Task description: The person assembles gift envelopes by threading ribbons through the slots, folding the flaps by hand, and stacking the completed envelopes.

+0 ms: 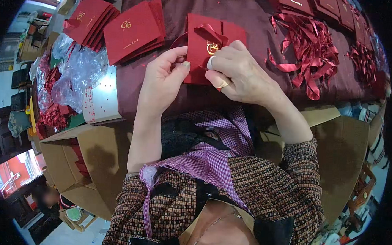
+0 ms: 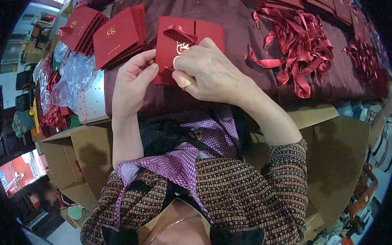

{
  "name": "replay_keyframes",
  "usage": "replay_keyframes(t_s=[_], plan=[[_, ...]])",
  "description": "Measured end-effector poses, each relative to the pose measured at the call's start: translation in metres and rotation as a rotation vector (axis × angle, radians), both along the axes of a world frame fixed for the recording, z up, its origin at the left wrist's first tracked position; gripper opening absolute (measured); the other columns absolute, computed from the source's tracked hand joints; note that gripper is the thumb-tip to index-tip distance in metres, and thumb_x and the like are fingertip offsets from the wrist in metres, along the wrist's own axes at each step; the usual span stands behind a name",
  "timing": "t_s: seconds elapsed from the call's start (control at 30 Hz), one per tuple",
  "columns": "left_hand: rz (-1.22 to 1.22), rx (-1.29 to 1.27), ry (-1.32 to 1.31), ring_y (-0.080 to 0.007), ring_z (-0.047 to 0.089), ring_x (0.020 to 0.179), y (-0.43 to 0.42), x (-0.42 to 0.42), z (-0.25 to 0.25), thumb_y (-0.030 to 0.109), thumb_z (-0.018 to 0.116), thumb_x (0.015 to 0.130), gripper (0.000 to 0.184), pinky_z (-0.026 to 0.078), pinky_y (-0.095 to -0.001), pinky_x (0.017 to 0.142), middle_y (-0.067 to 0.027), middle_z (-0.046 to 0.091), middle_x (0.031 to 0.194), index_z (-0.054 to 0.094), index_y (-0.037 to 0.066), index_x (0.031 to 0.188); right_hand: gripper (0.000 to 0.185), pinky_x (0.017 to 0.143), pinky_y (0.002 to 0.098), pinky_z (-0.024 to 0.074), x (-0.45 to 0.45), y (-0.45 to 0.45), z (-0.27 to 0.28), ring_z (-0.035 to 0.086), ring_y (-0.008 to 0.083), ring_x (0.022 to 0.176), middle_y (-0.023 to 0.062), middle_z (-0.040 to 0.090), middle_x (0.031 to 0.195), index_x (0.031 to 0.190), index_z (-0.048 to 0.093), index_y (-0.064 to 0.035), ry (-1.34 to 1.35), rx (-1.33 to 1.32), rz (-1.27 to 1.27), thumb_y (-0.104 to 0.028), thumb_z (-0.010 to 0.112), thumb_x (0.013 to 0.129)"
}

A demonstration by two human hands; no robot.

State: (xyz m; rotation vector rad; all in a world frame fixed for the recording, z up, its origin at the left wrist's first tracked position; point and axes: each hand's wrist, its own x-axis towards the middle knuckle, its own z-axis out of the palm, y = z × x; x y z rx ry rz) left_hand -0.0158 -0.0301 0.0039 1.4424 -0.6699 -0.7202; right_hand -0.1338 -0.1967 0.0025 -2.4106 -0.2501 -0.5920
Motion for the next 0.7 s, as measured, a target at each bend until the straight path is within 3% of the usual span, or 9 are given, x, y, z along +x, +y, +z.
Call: replay_keyframes(t_s=[0.3, 0.47, 0.5, 0.57, 0.7], plan=[[0.013, 0.045, -0.089, -0.0041, 0.049, 0.079, 0.0, -0.003, 0.002, 0.001, 0.057, 0.089, 0.026, 0.043, -0.0197, 0.072, 0.0022, 0.059, 0.091, 0.06, -0.003, 0.114, 0.012, 0.077, 0.0364, 0.038, 0.009, -0.004, 0.003, 0.052, 0.0258, 0.068, 0.0076, 0.051, 0.066, 0.072, 0.053, -0.0048, 0.152, 0.074, 0.047, -0.012, 0.06, 0.079], [0.036, 0.083, -0.224, -0.0061, 0.049, 0.075, 0.003, -0.004, 0.001, 0.001, 0.06, 0.087, 0.024, 0.043, -0.0207, 0.068, 0.0004, 0.058, 0.086, 0.06, -0.005, 0.11, 0.017, 0.058, 0.0385, 0.038, 0.019, -0.01, 0.005, 0.046, 0.0306, 0.053, 0.0165, 0.041, 0.056, 0.064, 0.049, 0.0014, 0.232, 0.166, 0.093, -0.01, 0.058, 0.074], [0.036, 0.083, -0.224, -0.0061, 0.049, 0.075, 0.003, -0.005, 0.001, 0.001, 0.06, 0.087, 0.024, 0.043, -0.0207, 0.068, 0.0004, 0.058, 0.086, 0.06, -0.005, 0.11, 0.017, 0.058, 0.0385, 0.038, 0.02, -0.01, 0.008, 0.046, 0.0306, 0.053, 0.0165, 0.041, 0.056, 0.064, 0.049, 0.0014, 0.233, 0.166, 0.093, -0.01, 0.058, 0.074], [0.028, 0.1, -0.331, -0.0078, 0.049, 0.073, 0.001, -0.007, 0.003, 0.0, 0.06, 0.085, 0.022, 0.043, -0.0216, 0.067, -0.0039, 0.057, 0.084, 0.059, -0.005, 0.107, 0.024, 0.057, 0.0449, 0.0412, 0.024, -0.01, 0.017, 0.051, 0.0404, 0.055, 0.0248, 0.051, 0.06, 0.068, 0.056, 0.0041, 0.451, 0.236, 0.036, -0.02, 0.056, 0.071], [0.025, 0.147, -0.481, -0.0169, 0.056, 0.073, -0.001, -0.012, 0.012, -0.002, 0.059, 0.083, 0.021, 0.046, -0.0271, 0.069, -0.0117, 0.059, 0.084, 0.059, -0.005, 0.104, 0.019, 0.052, 0.0426, 0.0371, 0.031, -0.01, 0.028, 0.043, 0.0357, 0.05, 0.0239, 0.045, 0.058, 0.065, 0.051, 0.0055, 0.531, 0.223, 0.033, -0.013, 0.056, 0.07]])
